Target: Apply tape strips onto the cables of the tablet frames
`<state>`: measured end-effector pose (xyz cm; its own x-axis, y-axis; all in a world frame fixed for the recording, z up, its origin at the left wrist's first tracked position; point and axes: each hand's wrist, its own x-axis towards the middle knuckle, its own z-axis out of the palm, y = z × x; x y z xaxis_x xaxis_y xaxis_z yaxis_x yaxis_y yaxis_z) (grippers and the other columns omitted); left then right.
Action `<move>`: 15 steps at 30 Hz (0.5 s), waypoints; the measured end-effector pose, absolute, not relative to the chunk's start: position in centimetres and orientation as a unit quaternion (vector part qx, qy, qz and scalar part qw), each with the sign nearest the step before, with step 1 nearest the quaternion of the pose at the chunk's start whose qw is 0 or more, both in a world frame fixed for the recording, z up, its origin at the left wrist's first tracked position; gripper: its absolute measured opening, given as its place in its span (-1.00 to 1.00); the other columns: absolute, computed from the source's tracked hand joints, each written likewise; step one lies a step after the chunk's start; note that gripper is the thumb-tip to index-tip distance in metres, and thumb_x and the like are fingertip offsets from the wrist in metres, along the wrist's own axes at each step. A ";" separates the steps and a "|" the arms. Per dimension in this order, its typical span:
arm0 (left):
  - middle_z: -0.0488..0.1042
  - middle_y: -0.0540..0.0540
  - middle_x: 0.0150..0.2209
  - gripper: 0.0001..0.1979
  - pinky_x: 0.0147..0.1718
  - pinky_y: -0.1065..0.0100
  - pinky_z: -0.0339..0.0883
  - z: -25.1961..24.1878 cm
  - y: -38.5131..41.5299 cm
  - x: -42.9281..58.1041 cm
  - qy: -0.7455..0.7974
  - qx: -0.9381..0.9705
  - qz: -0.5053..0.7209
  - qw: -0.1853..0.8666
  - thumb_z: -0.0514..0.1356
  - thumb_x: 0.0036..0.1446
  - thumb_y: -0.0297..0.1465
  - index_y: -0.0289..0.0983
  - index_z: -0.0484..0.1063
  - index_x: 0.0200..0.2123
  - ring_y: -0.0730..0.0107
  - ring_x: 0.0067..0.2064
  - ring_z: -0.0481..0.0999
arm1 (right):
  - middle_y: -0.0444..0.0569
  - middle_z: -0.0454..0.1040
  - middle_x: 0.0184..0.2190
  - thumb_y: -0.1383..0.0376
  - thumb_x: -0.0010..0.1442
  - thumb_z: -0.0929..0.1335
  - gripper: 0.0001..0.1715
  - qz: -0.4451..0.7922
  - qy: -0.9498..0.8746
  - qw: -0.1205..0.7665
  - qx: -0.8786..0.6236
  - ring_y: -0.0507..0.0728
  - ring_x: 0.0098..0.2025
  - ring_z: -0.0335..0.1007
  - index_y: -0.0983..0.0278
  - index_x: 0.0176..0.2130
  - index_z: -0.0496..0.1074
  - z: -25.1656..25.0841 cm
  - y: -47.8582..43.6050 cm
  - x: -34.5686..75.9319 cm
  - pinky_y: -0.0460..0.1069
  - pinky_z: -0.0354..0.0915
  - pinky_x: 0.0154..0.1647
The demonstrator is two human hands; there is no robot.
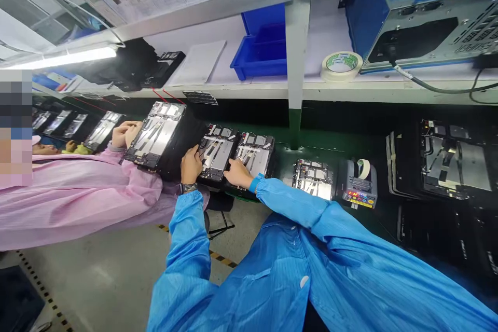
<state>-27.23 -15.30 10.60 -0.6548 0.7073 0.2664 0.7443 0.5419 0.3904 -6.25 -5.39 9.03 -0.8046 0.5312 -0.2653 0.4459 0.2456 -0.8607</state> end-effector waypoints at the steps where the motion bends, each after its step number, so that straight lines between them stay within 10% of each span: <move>1: 0.59 -0.29 0.15 -0.58 0.30 -0.10 0.35 10.2 -15.2 -27.2 -0.882 -0.410 -0.227 0.038 0.13 0.22 -0.38 -0.31 0.52 0.11 0.08 0.18 0.57 | 0.15 0.57 -0.05 0.24 0.26 0.43 -0.65 0.542 -0.785 0.041 -0.296 0.30 -0.02 0.50 0.32 0.02 0.52 9.2 -5.2 -6.1 0.09 0.39 -0.04; 4: 0.60 -0.32 0.12 -0.57 0.28 -0.10 0.36 9.1 -14.7 -27.2 -0.894 -0.396 -0.204 0.047 0.09 0.29 -0.35 -0.36 0.49 0.14 0.08 0.15 0.57 | -0.03 0.60 -0.29 0.30 0.28 0.39 -0.68 0.572 -0.775 0.073 -0.257 0.19 -0.21 0.49 0.33 0.00 0.58 9.9 -4.8 -4.2 0.04 0.37 -0.12; 9: 0.52 -0.37 0.20 -0.49 0.31 -0.20 0.32 10.2 -13.2 -25.7 -0.897 -0.401 -0.177 0.058 0.16 0.27 -0.27 -0.44 0.43 0.20 -0.07 0.24 0.49 | -0.03 0.63 -0.15 0.12 0.33 0.37 -0.63 0.656 -0.681 0.209 -0.250 0.17 -0.21 0.50 0.12 0.05 0.64 7.7 -3.3 9.0 0.07 0.44 -0.14; 15: 0.49 0.21 0.25 -0.56 0.32 -0.07 0.42 15.8 -11.0 -12.1 -0.815 -0.486 -0.309 -0.061 0.15 0.36 -0.13 0.23 0.38 0.28 0.14 0.25 0.53 | -0.17 0.30 -0.66 0.06 0.02 0.56 -0.68 0.580 -0.250 0.382 -0.675 0.02 -0.62 0.10 0.24 -0.42 0.56 -3.5 -5.8 31.6 -0.04 0.01 -0.66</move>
<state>-12.14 -11.03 15.78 -0.5204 0.8302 0.1999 0.7543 0.3372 0.5633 31.57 -5.82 -3.55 0.2015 0.7798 -0.5927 -0.1062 -0.5841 -0.8047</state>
